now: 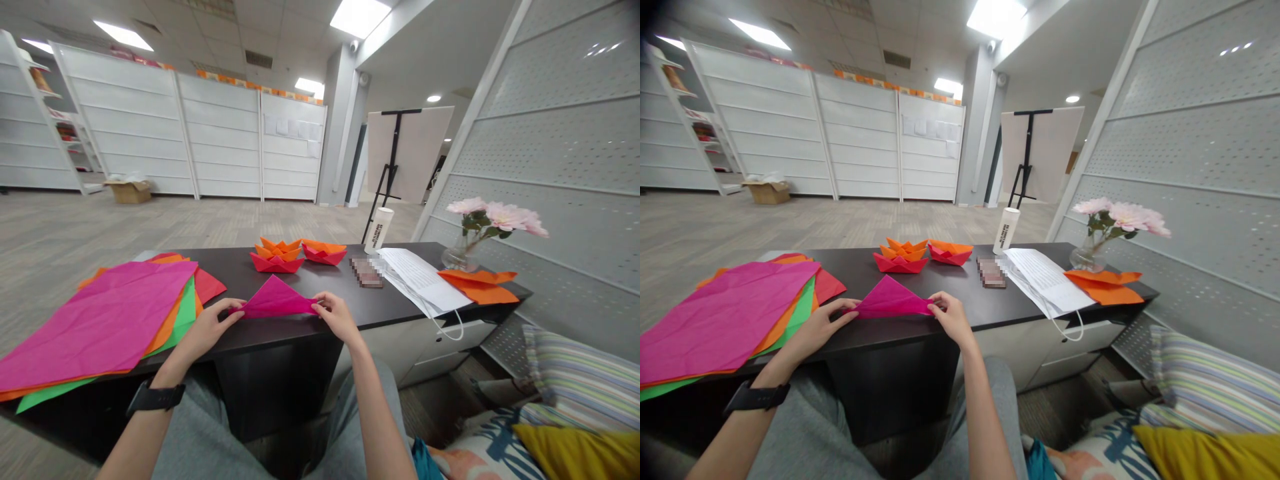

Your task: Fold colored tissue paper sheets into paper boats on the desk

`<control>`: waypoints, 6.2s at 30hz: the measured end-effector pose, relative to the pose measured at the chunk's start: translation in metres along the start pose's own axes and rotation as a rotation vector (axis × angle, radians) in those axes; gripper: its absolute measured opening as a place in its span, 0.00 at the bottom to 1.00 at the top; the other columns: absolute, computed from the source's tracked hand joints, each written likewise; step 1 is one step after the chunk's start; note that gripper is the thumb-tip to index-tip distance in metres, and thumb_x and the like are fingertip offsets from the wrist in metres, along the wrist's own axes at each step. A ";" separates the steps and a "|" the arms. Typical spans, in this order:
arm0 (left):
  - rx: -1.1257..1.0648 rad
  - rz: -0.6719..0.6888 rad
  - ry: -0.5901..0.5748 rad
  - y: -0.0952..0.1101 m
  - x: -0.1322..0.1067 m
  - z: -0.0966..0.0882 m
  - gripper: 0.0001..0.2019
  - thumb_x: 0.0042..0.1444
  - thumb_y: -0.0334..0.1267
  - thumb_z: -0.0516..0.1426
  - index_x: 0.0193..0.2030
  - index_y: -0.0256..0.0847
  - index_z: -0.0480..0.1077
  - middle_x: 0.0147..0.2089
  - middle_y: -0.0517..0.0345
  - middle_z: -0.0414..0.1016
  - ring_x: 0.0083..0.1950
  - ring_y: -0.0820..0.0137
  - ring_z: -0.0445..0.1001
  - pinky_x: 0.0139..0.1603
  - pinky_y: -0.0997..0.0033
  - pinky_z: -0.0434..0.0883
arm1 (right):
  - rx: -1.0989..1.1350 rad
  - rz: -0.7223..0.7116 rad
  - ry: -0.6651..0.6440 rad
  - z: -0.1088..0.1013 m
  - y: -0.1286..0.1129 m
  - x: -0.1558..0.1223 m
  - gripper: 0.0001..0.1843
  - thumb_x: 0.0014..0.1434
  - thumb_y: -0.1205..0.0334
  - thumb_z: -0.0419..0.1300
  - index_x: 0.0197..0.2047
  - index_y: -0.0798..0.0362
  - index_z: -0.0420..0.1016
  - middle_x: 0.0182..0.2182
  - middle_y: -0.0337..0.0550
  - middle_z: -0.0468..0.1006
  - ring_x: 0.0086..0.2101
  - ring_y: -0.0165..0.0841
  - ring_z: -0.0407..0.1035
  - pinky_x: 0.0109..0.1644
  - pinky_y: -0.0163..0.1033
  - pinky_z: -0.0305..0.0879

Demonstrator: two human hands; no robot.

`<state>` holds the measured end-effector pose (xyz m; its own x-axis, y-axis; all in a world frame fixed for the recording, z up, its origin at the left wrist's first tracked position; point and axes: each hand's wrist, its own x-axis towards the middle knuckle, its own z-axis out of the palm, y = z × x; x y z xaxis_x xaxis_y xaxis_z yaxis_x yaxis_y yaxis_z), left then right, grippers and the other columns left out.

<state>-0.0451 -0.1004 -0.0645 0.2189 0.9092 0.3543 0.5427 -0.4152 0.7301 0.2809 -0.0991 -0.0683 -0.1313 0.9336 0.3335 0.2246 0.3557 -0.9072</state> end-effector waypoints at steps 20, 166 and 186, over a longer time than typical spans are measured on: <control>-0.011 -0.030 0.064 0.004 -0.002 -0.002 0.15 0.56 0.52 0.58 0.37 0.41 0.75 0.35 0.57 0.77 0.37 0.65 0.75 0.39 0.67 0.71 | 0.162 0.031 -0.052 -0.005 -0.010 -0.001 0.18 0.55 0.49 0.65 0.45 0.50 0.71 0.26 0.35 0.76 0.25 0.29 0.68 0.29 0.34 0.64; -0.238 -0.018 -0.016 0.013 -0.005 -0.002 0.11 0.59 0.46 0.59 0.34 0.41 0.76 0.45 0.53 0.71 0.46 0.65 0.71 0.41 0.69 0.68 | -0.054 0.110 0.104 0.004 0.001 0.000 0.19 0.55 0.46 0.62 0.39 0.55 0.76 0.30 0.47 0.80 0.32 0.39 0.75 0.19 0.32 0.69; -0.342 0.007 0.078 0.009 -0.005 0.001 0.10 0.52 0.43 0.65 0.38 0.42 0.73 0.48 0.53 0.66 0.51 0.64 0.70 0.41 0.69 0.73 | -0.019 0.101 0.081 0.001 0.003 -0.001 0.20 0.56 0.45 0.62 0.40 0.54 0.75 0.31 0.45 0.80 0.29 0.35 0.72 0.20 0.32 0.68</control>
<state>-0.0403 -0.1091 -0.0604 0.1513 0.9067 0.3938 0.2351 -0.4199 0.8766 0.2802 -0.0988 -0.0713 -0.0286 0.9649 0.2609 0.2506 0.2596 -0.9326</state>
